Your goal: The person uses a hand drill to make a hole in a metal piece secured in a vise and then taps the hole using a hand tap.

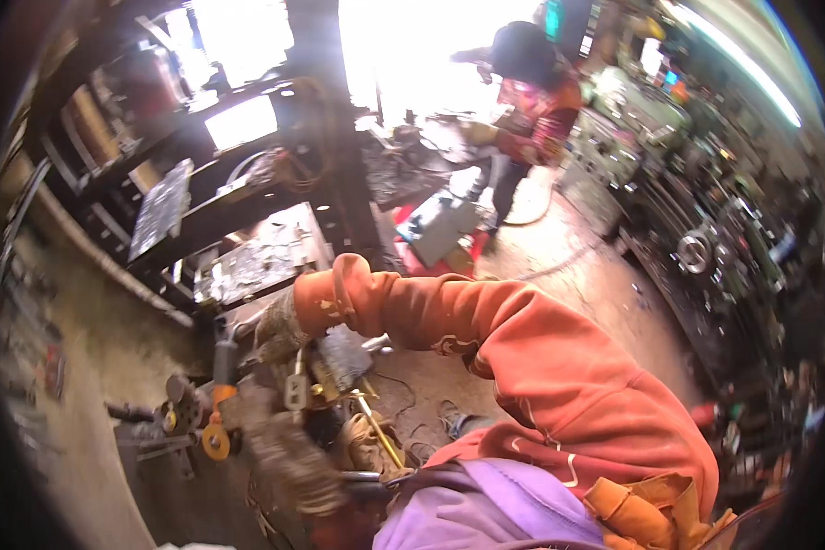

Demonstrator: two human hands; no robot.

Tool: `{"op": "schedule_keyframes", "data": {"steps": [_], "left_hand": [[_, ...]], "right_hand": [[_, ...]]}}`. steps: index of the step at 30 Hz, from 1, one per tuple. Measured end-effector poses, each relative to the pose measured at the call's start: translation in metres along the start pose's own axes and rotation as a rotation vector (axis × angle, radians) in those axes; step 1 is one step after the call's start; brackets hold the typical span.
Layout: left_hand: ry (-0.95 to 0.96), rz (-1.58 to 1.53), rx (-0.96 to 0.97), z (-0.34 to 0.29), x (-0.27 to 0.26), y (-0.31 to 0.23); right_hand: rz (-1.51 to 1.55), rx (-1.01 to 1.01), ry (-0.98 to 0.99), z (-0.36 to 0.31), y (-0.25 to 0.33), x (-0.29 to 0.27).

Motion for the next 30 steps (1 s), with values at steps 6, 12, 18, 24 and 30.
{"op": "schedule_keyframes", "data": {"steps": [6, 12, 18, 24, 30], "left_hand": [[0.52, 0.222, -0.003, 0.127, -0.052, 0.045], [0.934, 0.016, -0.071, 0.181, 0.064, 0.024], [0.256, -0.006, -0.021, 0.089, -0.005, -0.025], [0.212, 0.879, 0.35, -0.011, 0.065, -0.089], [0.001, 0.854, 0.287, 0.0, 0.018, -0.047]], "right_hand": [[-0.351, 0.088, -0.479, -0.059, 0.027, 0.083], [-0.7, 0.025, -1.044, -0.009, 0.097, 0.151], [-0.183, -0.132, -0.904, -0.026, 0.092, 0.072], [-0.791, 0.126, -0.547, 0.061, 0.022, -0.028], [-0.102, 0.009, 0.152, 0.059, -0.025, 0.004]]}}
Point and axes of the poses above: each hand's wrist, its own z-axis towards the middle knuckle, its own x-axis out of the palm, y = z × x, the point moved 5 cm from there along z, towards the middle knuckle, and after that the axes turned 14 degrees about y, right-handed, at the moved point
